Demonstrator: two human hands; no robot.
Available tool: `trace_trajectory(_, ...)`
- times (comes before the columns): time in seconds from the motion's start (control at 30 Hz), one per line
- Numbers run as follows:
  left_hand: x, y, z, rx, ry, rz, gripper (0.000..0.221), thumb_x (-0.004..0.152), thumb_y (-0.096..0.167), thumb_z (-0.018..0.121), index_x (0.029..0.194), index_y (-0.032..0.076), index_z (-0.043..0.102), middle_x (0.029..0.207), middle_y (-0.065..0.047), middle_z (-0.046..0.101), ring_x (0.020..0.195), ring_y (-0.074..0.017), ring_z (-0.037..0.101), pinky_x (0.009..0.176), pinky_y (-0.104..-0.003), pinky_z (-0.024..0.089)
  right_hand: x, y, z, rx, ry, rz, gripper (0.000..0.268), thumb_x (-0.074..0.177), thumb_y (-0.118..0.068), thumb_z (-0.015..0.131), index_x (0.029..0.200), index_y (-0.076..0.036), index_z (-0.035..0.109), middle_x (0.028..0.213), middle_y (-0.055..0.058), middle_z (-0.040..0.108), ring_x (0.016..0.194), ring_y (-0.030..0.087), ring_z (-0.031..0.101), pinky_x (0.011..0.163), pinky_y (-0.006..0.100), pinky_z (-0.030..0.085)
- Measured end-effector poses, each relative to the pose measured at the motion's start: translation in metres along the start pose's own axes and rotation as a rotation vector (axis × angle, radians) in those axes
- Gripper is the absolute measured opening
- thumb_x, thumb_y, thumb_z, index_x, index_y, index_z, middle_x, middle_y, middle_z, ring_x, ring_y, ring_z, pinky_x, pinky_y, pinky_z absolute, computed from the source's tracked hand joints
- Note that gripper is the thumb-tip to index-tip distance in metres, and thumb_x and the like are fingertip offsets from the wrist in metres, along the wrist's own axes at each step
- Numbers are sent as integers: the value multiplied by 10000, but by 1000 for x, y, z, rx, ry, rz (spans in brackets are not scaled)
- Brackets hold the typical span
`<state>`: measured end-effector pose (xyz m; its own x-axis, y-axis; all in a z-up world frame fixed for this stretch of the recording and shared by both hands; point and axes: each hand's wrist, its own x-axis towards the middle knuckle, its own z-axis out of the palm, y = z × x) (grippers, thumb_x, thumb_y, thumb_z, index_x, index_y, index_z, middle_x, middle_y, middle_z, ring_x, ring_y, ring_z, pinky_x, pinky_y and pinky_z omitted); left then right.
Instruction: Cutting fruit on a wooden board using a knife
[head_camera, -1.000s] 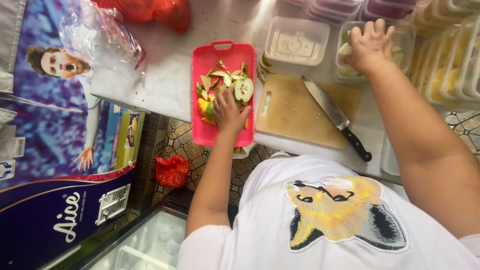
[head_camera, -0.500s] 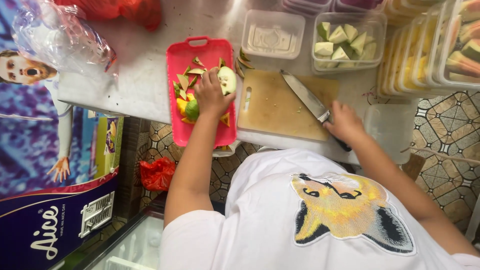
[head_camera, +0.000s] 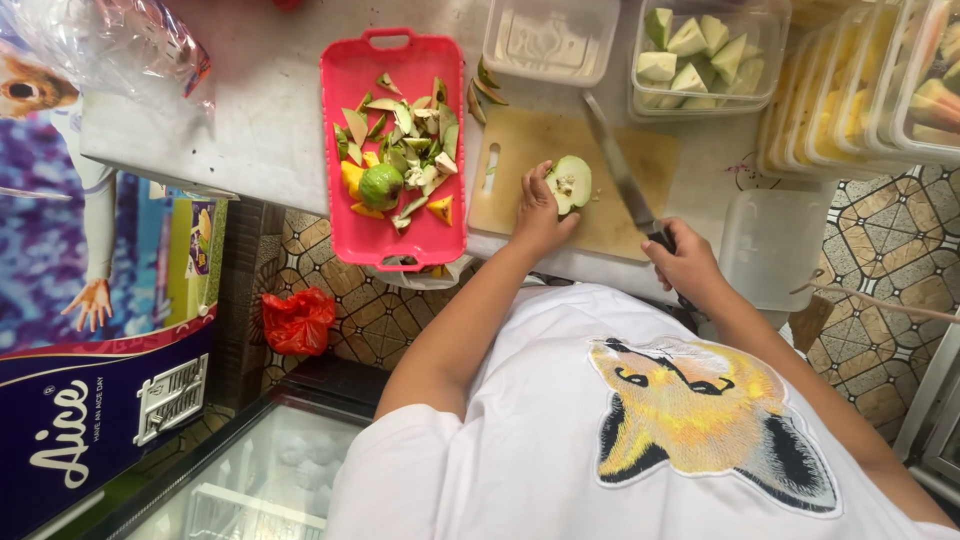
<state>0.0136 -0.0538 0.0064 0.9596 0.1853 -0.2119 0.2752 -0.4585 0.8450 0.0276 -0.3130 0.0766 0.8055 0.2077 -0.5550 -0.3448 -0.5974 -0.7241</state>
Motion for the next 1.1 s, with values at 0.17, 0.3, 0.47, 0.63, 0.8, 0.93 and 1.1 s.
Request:
trace_trajectory(0.17, 3, -16, 8, 25, -5, 30, 912, 831, 222, 817, 1486, 93, 196, 1480, -210, 300, 1439, -492, 385, 1158, -623, 422, -30, -19, 14, -495, -47, -107, 307, 1033, -384, 565, 1178, -114, 572, 923, 283, 698, 961, 486, 688, 788, 571, 528)
trace_trajectory(0.3, -1, -14, 9, 307, -1, 57, 874, 914, 395, 722, 1492, 23, 182, 1496, -205, 298, 1357, -486, 508, 1082, -611, 492, -35, -22, 22, -659, -76, -72, 361, 1082, -425, 419, 1178, -82, 476, 1003, 296, 697, 992, 510, 695, 797, 621, 548)
trace_trajectory(0.47, 5, -21, 10, 520, 8, 50, 932, 893, 526, 679, 1509, 32, 186, 1379, -201, 434, 1145, -450, 648, 939, -614, 509, -32, -11, 28, -777, -86, -64, 433, 1103, -489, 347, 1167, -81, 475, 968, 278, 707, 957, 494, 719, 779, 608, 574)
trace_trajectory(0.63, 18, -44, 22, 711, 68, 148, 955, 846, 581, 662, 1451, -33, 249, 1179, -161, 544, 904, -385, 692, 777, -556, 522, -35, -20, 42, -939, -41, -74, 332, 1081, -394, 411, 1104, -70, 477, 820, 231, 712, 806, 452, 753, 713, 554, 616)
trace_trajectory(0.8, 27, -62, 29, 764, 47, 176, 959, 855, 632, 598, 1406, -87, 281, 1067, -140, 585, 865, -371, 686, 738, -542, 517, -26, -28, 46, -976, -40, -102, 310, 1072, -364, 444, 1106, -56, 466, 779, 233, 706, 769, 464, 750, 674, 573, 615)
trace_trajectory(0.93, 28, -49, 26, 805, 146, 231, 951, 833, 633, 604, 1383, -94, 335, 990, -113, 576, 793, -333, 688, 718, -519, 506, 7, -28, 57, -1011, -50, -139, 298, 1065, -336, 478, 1131, -47, 455, 804, 240, 719, 794, 470, 753, 702, 582, 618)
trace_trajectory(1.1, 17, -40, 17, 741, 11, 190, 985, 887, 647, 581, 1421, -128, 291, 1023, -173, 615, 852, -392, 694, 727, -557, 512, 37, -13, 70, -892, -102, -165, 346, 1084, -336, 442, 1188, -7, 431, 871, 331, 714, 868, 531, 733, 731, 615, 601)
